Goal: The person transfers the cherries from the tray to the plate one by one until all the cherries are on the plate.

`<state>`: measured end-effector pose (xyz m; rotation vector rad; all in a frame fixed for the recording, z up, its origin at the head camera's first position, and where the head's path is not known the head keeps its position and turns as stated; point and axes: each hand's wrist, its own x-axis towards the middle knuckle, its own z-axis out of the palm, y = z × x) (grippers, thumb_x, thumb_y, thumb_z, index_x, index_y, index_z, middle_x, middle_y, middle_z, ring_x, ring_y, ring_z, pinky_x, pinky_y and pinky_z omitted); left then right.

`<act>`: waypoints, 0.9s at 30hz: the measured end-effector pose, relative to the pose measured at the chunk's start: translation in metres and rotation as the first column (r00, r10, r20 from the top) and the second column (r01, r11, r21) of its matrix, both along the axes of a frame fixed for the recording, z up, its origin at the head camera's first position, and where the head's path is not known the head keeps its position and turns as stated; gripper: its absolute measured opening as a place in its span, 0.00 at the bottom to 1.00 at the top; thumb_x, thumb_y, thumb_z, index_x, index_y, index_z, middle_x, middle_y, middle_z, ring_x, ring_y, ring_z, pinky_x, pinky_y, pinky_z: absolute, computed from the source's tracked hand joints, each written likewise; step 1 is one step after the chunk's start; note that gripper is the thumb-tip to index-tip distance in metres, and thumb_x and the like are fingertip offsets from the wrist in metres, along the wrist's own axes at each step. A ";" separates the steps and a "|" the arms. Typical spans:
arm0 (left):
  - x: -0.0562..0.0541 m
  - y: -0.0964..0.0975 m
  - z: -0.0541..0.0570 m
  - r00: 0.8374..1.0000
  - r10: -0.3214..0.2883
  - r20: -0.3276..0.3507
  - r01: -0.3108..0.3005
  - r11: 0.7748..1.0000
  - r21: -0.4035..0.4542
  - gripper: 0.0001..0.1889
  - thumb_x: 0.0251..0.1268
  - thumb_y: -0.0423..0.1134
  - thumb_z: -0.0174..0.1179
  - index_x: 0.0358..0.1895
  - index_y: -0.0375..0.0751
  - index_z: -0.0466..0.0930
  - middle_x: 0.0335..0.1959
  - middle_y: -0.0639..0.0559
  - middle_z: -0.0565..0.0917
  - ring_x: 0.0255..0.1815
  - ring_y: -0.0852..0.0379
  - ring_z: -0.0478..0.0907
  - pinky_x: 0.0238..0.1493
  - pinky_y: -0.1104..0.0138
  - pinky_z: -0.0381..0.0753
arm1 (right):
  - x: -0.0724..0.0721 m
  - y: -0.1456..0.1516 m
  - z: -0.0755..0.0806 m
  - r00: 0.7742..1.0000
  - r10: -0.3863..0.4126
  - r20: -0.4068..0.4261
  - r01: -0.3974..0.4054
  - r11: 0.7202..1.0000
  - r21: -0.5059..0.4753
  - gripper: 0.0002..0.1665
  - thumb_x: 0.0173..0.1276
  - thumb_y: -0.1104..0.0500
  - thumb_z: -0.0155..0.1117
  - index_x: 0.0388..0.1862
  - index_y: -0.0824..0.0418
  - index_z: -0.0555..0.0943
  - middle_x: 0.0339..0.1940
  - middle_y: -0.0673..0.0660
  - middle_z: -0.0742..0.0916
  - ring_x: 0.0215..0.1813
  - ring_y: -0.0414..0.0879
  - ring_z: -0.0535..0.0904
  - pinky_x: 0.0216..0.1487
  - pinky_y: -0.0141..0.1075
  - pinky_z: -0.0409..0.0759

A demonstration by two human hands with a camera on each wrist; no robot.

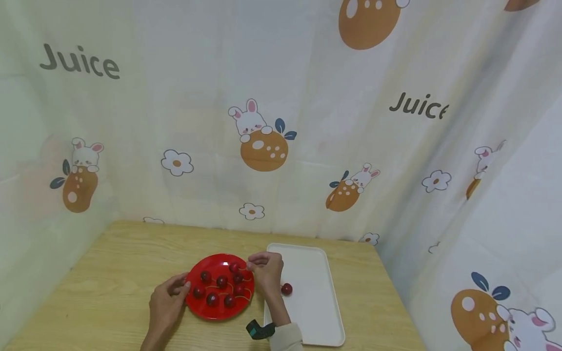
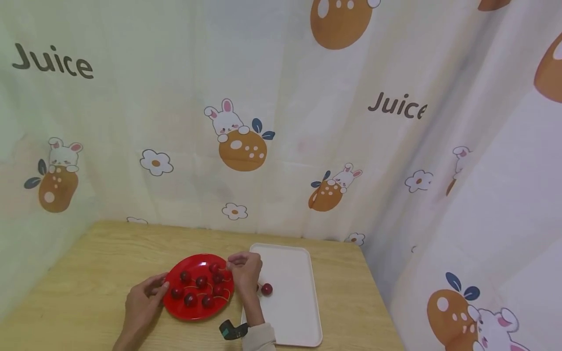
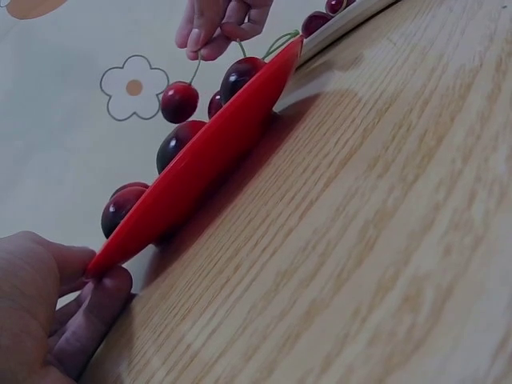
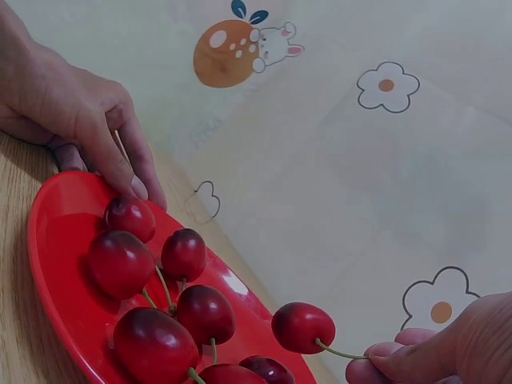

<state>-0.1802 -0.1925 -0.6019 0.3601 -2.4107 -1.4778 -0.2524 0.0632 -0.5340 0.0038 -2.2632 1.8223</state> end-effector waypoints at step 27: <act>0.000 0.000 0.000 1.000 -0.008 -0.003 0.008 1.000 0.004 0.18 0.78 0.37 0.68 0.66 0.38 0.87 0.54 0.39 0.93 0.39 0.67 0.88 0.48 0.76 0.77 | -0.008 -0.008 -0.007 0.999 0.051 0.012 -0.052 0.993 0.110 0.08 0.58 0.78 0.78 0.31 0.68 0.93 0.27 0.61 0.94 0.26 0.39 0.87 0.32 0.28 0.84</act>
